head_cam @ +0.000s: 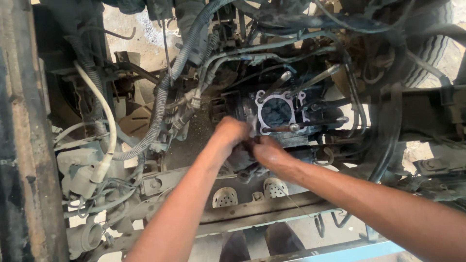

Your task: The person works underneath a vehicle, manipulating engine components and hoses with their hands. They use a rag to wipe surfaces and adjust various parts within the engine bay, focusing on a specific mechanical assembly.

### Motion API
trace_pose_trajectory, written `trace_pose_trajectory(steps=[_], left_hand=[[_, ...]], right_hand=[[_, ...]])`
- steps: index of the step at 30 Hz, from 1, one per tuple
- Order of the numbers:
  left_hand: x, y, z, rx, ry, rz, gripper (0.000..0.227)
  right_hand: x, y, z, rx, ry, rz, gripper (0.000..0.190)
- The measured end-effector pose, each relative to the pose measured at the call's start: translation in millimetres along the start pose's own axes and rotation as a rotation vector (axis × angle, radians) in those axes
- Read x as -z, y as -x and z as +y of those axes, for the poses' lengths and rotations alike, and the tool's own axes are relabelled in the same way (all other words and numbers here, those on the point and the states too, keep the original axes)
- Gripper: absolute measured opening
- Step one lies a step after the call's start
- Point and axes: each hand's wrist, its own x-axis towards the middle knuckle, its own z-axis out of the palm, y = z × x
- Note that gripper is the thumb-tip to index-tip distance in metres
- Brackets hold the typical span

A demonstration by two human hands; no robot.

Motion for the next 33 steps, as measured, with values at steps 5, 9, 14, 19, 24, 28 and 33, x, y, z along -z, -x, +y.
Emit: trace_pose_trajectory(steps=[5, 9, 14, 19, 24, 28, 33], left_hand=[[37.1, 2.1, 18.9, -0.359, -0.31, 0.236, 0.027], [50.7, 29.7, 39.0, -0.459, -0.403, 0.251, 0.044], [51.3, 44.9, 50.4, -0.637, -0.669, 0.393, 0.023], [53.2, 48.5, 59.7, -0.636, -0.402, 0.32, 0.03], [47.3, 33.6, 53.4, -0.739, -0.361, 0.263, 0.038], [46.5, 5.7, 50.5, -0.828, -0.445, 0.222, 0.038], [37.5, -7.4, 30.6, -0.904, -0.214, 0.171, 0.039]], right_hand=[[-11.5, 22.2, -31.6, 0.069, 0.776, -0.103, 0.041], [-8.4, 18.9, -23.8, 0.172, 1.03, -0.202, 0.046], [-1.9, 19.4, -31.6, 0.249, 1.016, -0.191, 0.045], [-1.7, 26.4, -43.5, 0.227, 1.029, -0.211, 0.042], [-7.0, 33.5, -50.5, 0.248, 1.115, -0.22, 0.041], [-4.6, 32.8, -50.7, 0.228, 1.095, -0.247, 0.039], [-4.1, 27.1, -44.5, 0.26, 1.114, -0.23, 0.04]])
